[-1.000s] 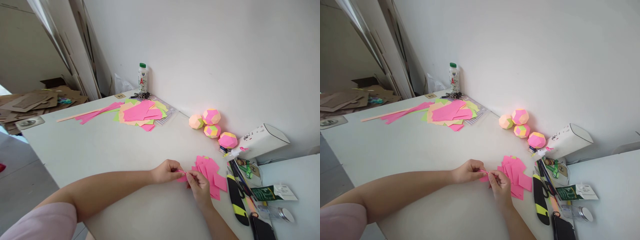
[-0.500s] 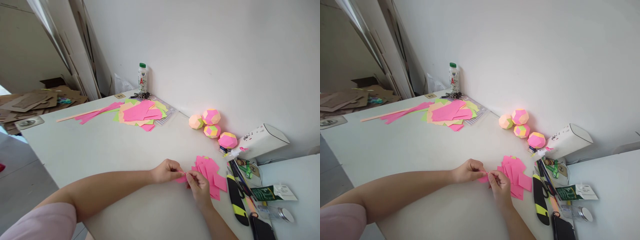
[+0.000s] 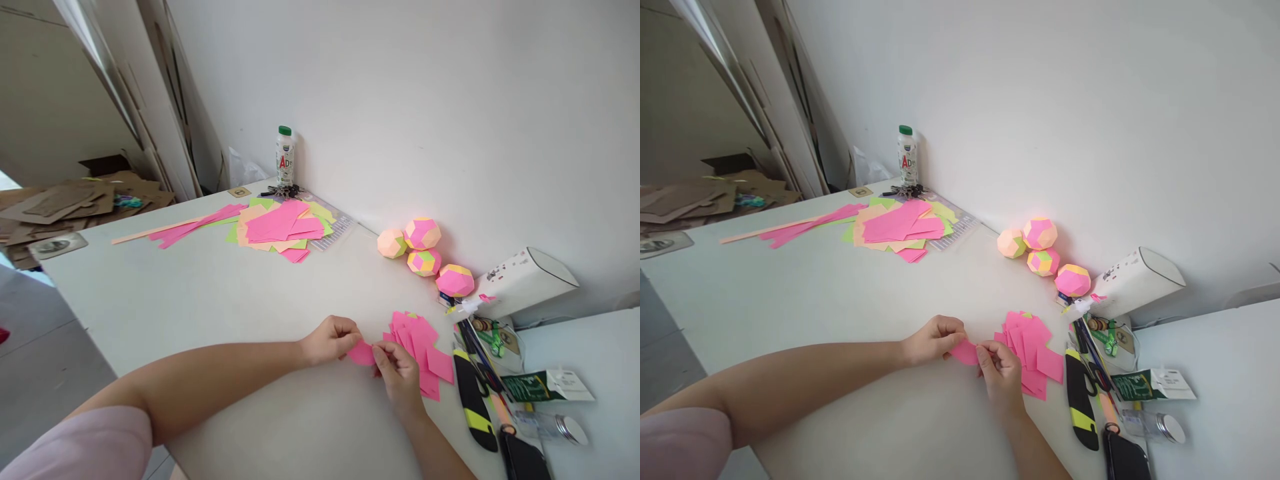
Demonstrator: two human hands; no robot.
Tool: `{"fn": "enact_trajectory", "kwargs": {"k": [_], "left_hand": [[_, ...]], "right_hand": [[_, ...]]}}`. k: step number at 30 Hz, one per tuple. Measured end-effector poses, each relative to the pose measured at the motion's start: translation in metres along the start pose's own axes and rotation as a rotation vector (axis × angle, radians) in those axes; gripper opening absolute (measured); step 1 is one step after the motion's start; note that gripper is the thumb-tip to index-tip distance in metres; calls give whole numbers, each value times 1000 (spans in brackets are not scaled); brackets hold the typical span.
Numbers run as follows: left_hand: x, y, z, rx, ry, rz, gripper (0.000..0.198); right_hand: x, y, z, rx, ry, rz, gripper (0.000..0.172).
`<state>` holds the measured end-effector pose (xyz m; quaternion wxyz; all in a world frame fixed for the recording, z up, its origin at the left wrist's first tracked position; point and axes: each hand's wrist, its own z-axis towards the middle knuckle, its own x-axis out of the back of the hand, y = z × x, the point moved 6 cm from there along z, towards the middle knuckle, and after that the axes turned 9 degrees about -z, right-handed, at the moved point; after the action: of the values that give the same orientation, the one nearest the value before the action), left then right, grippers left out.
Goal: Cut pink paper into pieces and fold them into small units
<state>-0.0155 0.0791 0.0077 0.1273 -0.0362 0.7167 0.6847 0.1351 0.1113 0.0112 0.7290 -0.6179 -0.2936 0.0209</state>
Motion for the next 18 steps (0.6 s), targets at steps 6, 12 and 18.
{"fn": "enact_trajectory", "kwargs": {"k": [6, 12, 18], "left_hand": [[-3, 4, -1, 8, -6, -72, 17], [-4, -2, 0, 12, 2, 68, 8], [-3, 0, -1, 24, 25, 40, 6]], "right_hand": [[-1, -1, 1, -13, -8, -13, 25], [-2, 0, 1, -1, -27, -51, 26], [-3, 2, 0, 1, -32, -44, 28]]}}
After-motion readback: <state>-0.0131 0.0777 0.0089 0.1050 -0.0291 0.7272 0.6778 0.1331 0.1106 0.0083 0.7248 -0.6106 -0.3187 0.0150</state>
